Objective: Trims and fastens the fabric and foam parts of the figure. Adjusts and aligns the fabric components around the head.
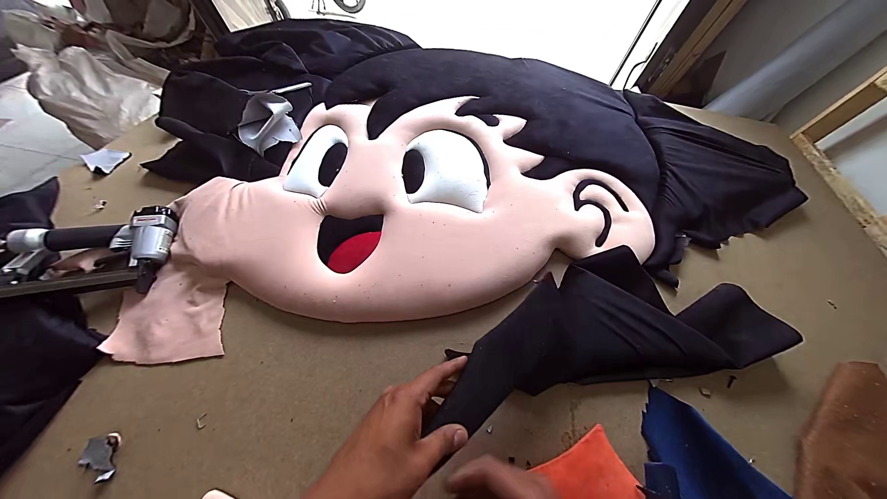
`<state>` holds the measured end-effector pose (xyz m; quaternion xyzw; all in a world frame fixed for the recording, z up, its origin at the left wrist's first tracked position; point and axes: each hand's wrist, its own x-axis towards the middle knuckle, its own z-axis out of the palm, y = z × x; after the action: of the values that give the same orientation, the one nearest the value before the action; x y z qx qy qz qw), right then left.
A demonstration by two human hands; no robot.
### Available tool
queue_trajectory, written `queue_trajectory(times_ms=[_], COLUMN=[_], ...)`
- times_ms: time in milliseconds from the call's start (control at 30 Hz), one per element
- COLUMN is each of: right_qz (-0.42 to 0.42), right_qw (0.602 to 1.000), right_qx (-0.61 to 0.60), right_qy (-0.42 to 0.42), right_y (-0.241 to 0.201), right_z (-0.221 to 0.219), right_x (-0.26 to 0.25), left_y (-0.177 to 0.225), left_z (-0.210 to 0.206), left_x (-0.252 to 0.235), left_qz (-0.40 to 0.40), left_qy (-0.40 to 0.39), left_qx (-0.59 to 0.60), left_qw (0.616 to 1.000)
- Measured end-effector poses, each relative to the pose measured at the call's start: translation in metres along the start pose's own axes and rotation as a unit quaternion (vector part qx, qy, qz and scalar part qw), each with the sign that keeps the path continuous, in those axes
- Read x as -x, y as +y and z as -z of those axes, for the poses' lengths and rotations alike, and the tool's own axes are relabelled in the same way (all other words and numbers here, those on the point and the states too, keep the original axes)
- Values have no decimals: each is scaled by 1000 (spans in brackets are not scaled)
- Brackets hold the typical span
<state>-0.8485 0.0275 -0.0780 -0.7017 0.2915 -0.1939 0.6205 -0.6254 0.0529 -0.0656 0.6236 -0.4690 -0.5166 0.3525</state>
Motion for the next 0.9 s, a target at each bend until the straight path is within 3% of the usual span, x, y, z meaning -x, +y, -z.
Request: queue_trajectory(times_ms=[67,133,200,300,433,500,567,667,733,800,900], right_qz=[107,194,217,220,244,223,197,147,109,83,60], right_qw=[971,903,838,790,771,765,758,758,768,775,783], right_qx=[197,362,491,572,587,599,609,616,609,604,598], right_qy=[82,126,96,29,48,85,124,159,164,164,160], right_y=[-20,-24,-21,-11,3,4,8,13,15,15,19], right_z=[47,96,132,146,156,166,173,169,158,147,133], right_x=[-3,-13,-27,-37,-37,-31,-19,-3,6,9,8], left_y=[-5,-8,-8,-1,2,-2,-12,-27,-31,-34,-40], left_z=[13,20,24,25,33,52,74,91,80,56,6], left_x=[1,4,6,10,21,34,47,58,59,56,51], left_qz=[2,-7,-28,-56,-107,-143,-147,-91,-65,-38,4], left_qy=[-31,-63,-101,-166,-171,-107,4,170,240,234,153], left_qx=[-17,-1,15,31,-74,-187,-220,-76,29,66,132], left_qw=[999,998,994,984,977,966,964,978,968,969,979])
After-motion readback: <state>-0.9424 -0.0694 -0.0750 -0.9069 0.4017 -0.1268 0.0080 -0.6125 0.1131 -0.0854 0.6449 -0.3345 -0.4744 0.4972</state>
